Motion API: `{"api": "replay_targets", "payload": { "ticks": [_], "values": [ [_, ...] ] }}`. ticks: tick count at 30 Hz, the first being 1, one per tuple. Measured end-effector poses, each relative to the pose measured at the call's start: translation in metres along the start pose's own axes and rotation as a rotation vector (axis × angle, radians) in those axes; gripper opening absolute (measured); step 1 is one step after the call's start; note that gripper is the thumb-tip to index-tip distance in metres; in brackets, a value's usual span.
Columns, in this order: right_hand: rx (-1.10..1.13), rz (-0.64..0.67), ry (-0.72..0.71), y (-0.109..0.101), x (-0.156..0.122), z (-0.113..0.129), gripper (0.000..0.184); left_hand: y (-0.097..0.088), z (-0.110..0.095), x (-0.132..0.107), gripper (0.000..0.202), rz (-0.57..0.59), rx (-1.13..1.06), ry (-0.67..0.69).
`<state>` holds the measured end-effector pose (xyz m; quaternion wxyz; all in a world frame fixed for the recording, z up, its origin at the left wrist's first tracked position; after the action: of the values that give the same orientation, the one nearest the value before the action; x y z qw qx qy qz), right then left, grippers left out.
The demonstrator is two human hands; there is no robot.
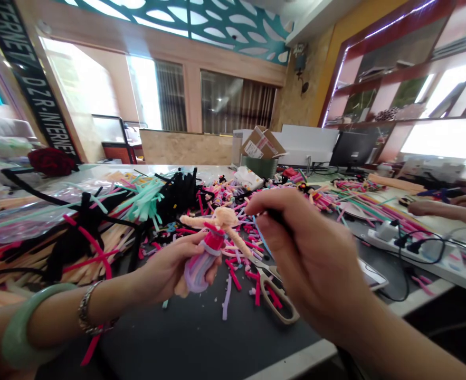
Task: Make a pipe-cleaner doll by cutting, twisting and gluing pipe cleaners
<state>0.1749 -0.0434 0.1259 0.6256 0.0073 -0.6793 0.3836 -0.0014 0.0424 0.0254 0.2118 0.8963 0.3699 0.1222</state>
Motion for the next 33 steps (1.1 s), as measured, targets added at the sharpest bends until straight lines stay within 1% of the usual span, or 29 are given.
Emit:
{"api": "replay_targets", "payload": {
  "ticks": [2, 5, 7, 9, 14, 17, 21, 24, 26, 28, 33],
  "values": [
    [-0.009, 0.082, 0.009, 0.023, -0.001, 0.005, 0.012, 0.0, 0.0, 0.0, 0.018, -0.015, -0.009, 0.012],
    [-0.066, 0.164, -0.04, 0.052, -0.002, 0.004, 0.03, 0.0, -0.001, 0.0, 0.015, -0.043, 0.006, 0.032],
    [-0.09, 0.198, -0.06, 0.064, -0.003, 0.0, 0.035, 0.001, -0.001, 0.0, 0.015, -0.059, 0.033, 0.039],
    [-0.08, 0.22, -0.055, 0.073, -0.004, -0.004, 0.033, 0.0, 0.0, 0.0, 0.017, -0.053, 0.06, 0.042],
    [0.086, 0.191, 0.012, 0.085, -0.006, -0.008, 0.018, -0.006, 0.005, 0.001, 0.015, -0.058, 0.081, 0.039],
    [0.163, 0.137, 0.028, 0.09, -0.007, -0.011, 0.01, -0.009, 0.007, 0.001, 0.015, -0.061, 0.088, 0.035],
    [0.158, 0.061, 0.006, 0.092, -0.009, -0.013, 0.009, -0.008, 0.006, 0.001, 0.02, -0.056, 0.071, 0.036],
    [0.148, 0.05, -0.044, 0.09, -0.011, -0.014, 0.01, -0.007, 0.004, 0.002, 0.018, -0.085, 0.014, 0.073],
    [0.141, 0.066, -0.028, 0.087, -0.012, -0.017, 0.01, -0.009, 0.002, 0.004, 0.016, -0.11, -0.014, 0.085],
    [0.128, 0.137, 0.038, 0.087, -0.014, -0.022, 0.011, -0.01, 0.001, 0.006, 0.016, -0.123, -0.027, 0.089],
    [0.036, 0.502, 0.176, 0.097, -0.02, -0.032, 0.015, -0.014, -0.001, 0.008, 0.02, -0.176, -0.093, 0.096]
  ]
}}
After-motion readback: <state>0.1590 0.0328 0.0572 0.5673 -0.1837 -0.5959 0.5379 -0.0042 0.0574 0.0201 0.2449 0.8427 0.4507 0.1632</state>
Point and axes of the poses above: each hand's wrist, its own x-axis towards the middle knuckle, its own y-axis out of the palm, z = x × y, the point moved 3 cm from there along x, towards the middle knuckle, and after that the axes turned 4 degrees about -x, right-handed, at the moved point
